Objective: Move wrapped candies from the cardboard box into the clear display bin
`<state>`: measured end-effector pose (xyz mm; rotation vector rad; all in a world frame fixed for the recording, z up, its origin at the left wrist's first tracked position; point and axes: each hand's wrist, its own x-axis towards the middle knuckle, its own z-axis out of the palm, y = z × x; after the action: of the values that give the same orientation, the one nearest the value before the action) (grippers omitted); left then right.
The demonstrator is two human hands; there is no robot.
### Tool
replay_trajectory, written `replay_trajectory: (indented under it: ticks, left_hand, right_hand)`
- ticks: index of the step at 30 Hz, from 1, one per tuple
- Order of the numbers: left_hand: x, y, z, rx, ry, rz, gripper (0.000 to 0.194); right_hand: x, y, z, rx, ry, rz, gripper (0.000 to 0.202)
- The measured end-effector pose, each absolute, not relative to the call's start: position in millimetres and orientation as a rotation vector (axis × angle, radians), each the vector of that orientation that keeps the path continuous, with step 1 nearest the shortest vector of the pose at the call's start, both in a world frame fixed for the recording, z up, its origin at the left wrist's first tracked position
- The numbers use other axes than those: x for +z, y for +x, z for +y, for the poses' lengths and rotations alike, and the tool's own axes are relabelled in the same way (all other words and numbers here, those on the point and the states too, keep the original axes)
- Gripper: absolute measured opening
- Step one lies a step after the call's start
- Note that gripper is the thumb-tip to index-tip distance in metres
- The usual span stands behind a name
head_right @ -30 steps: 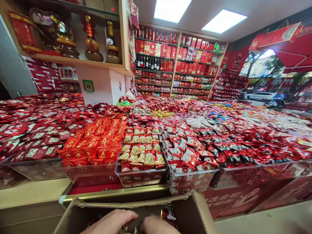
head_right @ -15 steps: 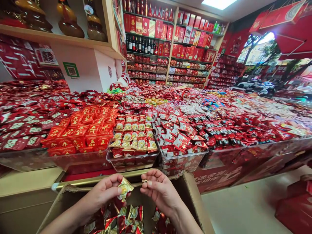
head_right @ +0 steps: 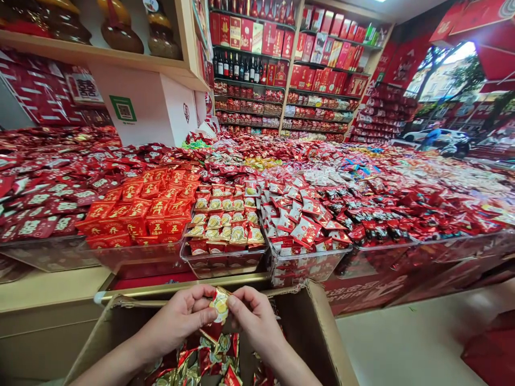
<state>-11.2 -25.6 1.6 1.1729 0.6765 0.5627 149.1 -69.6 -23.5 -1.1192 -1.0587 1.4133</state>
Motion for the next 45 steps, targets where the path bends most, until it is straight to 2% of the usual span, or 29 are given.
replay_trajectory:
  ticks: [4,8,11,15,19,25,29,32,40,45]
  left_hand:
    - [1,-12,-27,0.502,1.183,0.721,0.035]
    - [7,-15,-28,0.501,1.347,0.874,0.018]
    - [11,-17,-28,0.505,1.468,0.891,0.015]
    - [11,-17,-27,0.595,1.400,0.918,0.019]
    - [11,-19,-28,0.649,1.442,0.936,0.020]
    - [21,-22,-24,0.859,1.308,0.839,0.030]
    - [19,-27,-15,1.102,1.302,0.903,0.033]
    - [17,-30,-11,1.157,1.350,0.945,0.028]
    - [18,-29,-22,1.134,1.404,0.915,0.022]
    - [17,-28,-23,1.118,1.425,0.906,0.022]
  right_hand:
    - [-24,147,-68,1.347,-1.116,-0.927,0.030]
    - [-27,157,-69,1.401,-1.121,-0.953,0.025]
    - [-29,162,-72,1.322,-1.067,-1.051,0.028]
    - [-31,165,-74,1.364,-0.967,-1.235,0.017]
    - [-25,166,-73,1.359,-0.924,-1.361,0.020]
    - [4,166,-60,1.251,-1.030,-1.292,0.011]
    - [36,163,-24,1.067,-1.128,-1.182,0.020]
    - [52,155,12,0.879,-1.259,-1.176,0.025]
    - [48,136,43,0.157,-1.649,-1.606,0.013]
    - [48,134,42,-0.037,-1.655,-1.845,0.013]
